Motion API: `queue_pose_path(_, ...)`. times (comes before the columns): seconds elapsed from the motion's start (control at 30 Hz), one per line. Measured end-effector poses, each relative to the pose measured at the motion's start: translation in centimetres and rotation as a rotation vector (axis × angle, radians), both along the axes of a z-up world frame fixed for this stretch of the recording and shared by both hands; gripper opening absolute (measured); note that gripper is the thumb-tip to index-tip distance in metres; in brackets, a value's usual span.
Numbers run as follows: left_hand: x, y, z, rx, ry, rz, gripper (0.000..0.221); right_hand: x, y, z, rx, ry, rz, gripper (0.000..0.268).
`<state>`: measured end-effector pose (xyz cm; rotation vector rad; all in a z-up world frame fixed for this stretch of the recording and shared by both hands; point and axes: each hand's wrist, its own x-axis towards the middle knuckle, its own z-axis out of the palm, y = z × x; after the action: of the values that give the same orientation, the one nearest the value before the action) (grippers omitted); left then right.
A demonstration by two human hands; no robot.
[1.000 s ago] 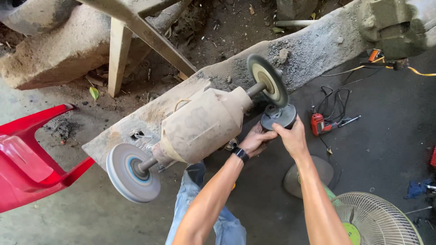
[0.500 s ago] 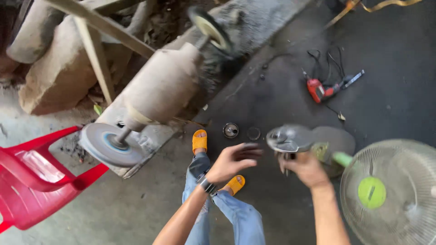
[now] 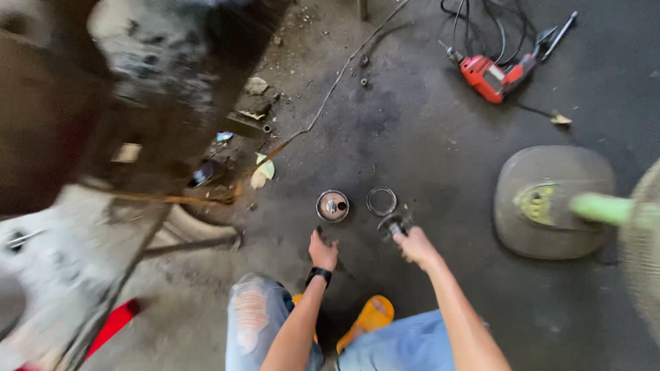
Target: The person polishes motorcycle engine components, including a crankshaft and piston parts, using a bench grinder.
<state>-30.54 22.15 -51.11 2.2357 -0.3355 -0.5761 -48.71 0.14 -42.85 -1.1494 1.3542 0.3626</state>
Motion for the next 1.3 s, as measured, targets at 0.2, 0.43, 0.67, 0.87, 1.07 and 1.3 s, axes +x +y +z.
queue_pose_path(0.2, 1.8, -4.6, -7.6, -0.321, 0.168, 0.068, 0.060, 4.6, -9.7, -12.3, -0.508, 0.251, 0.210, 0.029)
queue_pose_path(0.43, 4.0, -4.9, -8.0, -0.248, -0.064, -0.072, 0.048, 3.2, -16.2, -14.5, -0.452, 0.406, 0.387, 0.020)
queue_pose_path(0.67, 4.8, -7.7, -5.7, -0.105, -0.064, 0.003, 0.027, 7.5, -12.8, -1.2, -1.079, 0.367, 0.486, 0.052)
queue_pose_path(0.87, 2.5, -7.8, 14.0, -0.130, 0.437, 0.072, 0.020, 5.9, -4.2, 11.4, -0.382, -0.275, -0.126, 0.033)
queue_pose_path(1.07, -1.7, -5.2, 35.7, -0.358, 0.748, -0.013, 0.018, 1.7, 4.4, 29.0, 0.405, -0.681, -0.641, 0.059)
queue_pose_path(1.3, -0.8, -6.5, 53.9, -0.365, 0.856, -0.143, 0.023, -0.6, 6.6, 42.1, 0.563, -0.787, -0.689, 0.071)
